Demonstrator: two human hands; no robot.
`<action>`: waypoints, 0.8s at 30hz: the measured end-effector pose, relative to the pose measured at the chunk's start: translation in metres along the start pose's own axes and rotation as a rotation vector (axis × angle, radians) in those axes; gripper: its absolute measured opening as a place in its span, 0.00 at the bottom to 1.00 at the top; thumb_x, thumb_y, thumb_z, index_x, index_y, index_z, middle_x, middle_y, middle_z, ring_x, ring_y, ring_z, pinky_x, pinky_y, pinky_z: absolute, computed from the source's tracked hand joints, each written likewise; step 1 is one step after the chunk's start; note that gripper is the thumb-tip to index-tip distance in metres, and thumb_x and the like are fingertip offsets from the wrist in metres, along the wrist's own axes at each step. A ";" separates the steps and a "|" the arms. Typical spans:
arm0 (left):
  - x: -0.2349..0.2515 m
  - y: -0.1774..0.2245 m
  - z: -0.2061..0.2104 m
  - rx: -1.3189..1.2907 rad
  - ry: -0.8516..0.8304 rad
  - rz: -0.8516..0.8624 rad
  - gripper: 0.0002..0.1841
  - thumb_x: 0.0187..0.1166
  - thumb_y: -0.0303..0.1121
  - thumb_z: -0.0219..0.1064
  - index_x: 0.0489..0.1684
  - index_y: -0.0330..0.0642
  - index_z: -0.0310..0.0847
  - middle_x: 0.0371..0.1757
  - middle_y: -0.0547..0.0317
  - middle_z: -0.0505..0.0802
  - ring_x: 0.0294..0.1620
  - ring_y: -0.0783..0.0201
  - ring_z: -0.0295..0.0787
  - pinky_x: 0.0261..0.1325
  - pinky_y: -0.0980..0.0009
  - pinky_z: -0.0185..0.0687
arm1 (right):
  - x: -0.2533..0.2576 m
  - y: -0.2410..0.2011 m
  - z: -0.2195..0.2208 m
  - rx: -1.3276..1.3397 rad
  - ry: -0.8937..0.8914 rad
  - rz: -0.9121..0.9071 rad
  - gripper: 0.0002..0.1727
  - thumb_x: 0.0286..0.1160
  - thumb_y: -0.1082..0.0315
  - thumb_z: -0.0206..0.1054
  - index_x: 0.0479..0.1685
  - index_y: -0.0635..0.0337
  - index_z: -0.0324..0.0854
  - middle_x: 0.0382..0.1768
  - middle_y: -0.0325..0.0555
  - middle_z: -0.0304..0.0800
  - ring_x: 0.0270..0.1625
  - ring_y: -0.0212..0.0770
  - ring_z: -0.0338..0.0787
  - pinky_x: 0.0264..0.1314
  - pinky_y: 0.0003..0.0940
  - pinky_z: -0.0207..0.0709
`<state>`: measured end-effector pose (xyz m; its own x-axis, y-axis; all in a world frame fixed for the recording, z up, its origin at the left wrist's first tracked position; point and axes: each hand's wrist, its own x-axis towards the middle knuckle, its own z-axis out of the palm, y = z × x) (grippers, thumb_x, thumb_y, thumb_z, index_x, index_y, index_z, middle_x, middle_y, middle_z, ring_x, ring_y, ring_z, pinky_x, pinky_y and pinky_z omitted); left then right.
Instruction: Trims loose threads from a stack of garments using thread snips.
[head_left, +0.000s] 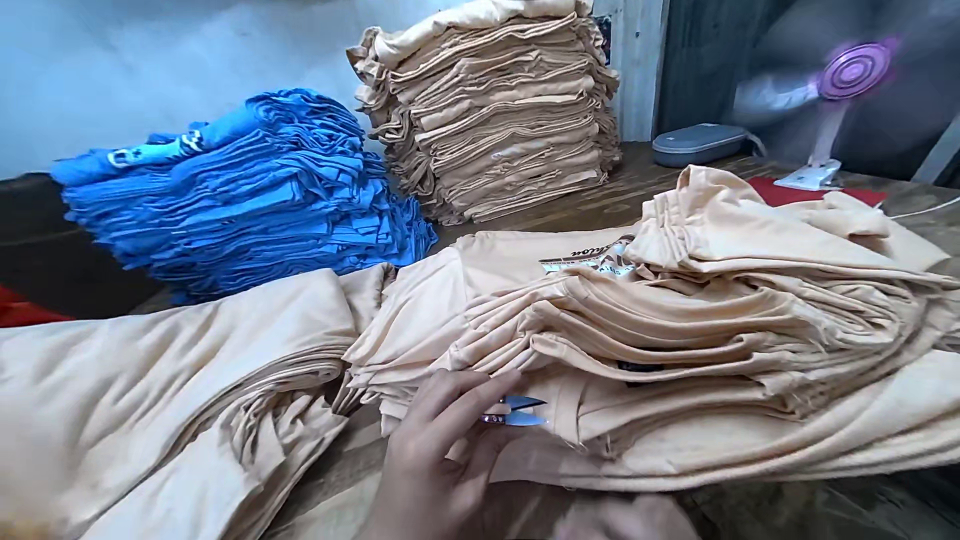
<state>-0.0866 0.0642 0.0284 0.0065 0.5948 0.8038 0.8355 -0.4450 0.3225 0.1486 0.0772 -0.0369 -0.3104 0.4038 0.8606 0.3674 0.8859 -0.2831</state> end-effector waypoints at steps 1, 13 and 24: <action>0.001 0.000 0.000 0.015 0.009 0.024 0.15 0.77 0.47 0.75 0.61 0.64 0.92 0.53 0.72 0.94 0.55 0.72 0.88 0.58 0.68 0.85 | 0.019 0.006 0.005 -0.052 0.082 0.038 0.12 0.73 0.58 0.77 0.54 0.42 0.89 0.48 0.39 0.87 0.49 0.35 0.86 0.56 0.32 0.80; -0.021 0.013 0.007 0.510 0.112 0.511 0.14 0.82 0.36 0.69 0.63 0.54 0.86 0.49 0.62 0.88 0.46 0.62 0.75 0.61 0.63 0.61 | 0.037 0.019 0.013 -0.016 0.229 -0.002 0.04 0.74 0.55 0.75 0.42 0.34 0.91 0.47 0.24 0.82 0.57 0.27 0.75 0.69 0.30 0.61; -0.001 0.014 0.008 0.111 0.134 0.024 0.13 0.75 0.46 0.74 0.54 0.59 0.90 0.39 0.67 0.89 0.40 0.75 0.85 0.43 0.78 0.82 | 0.061 0.013 -0.001 -0.215 -0.027 0.191 0.22 0.73 0.36 0.67 0.50 0.39 0.95 0.60 0.48 0.90 0.70 0.55 0.81 0.74 0.66 0.61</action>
<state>-0.0701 0.0626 0.0279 -0.0402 0.4872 0.8724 0.8917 -0.3765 0.2513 0.1353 0.1135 0.0123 -0.2403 0.5670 0.7879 0.5982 0.7257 -0.3399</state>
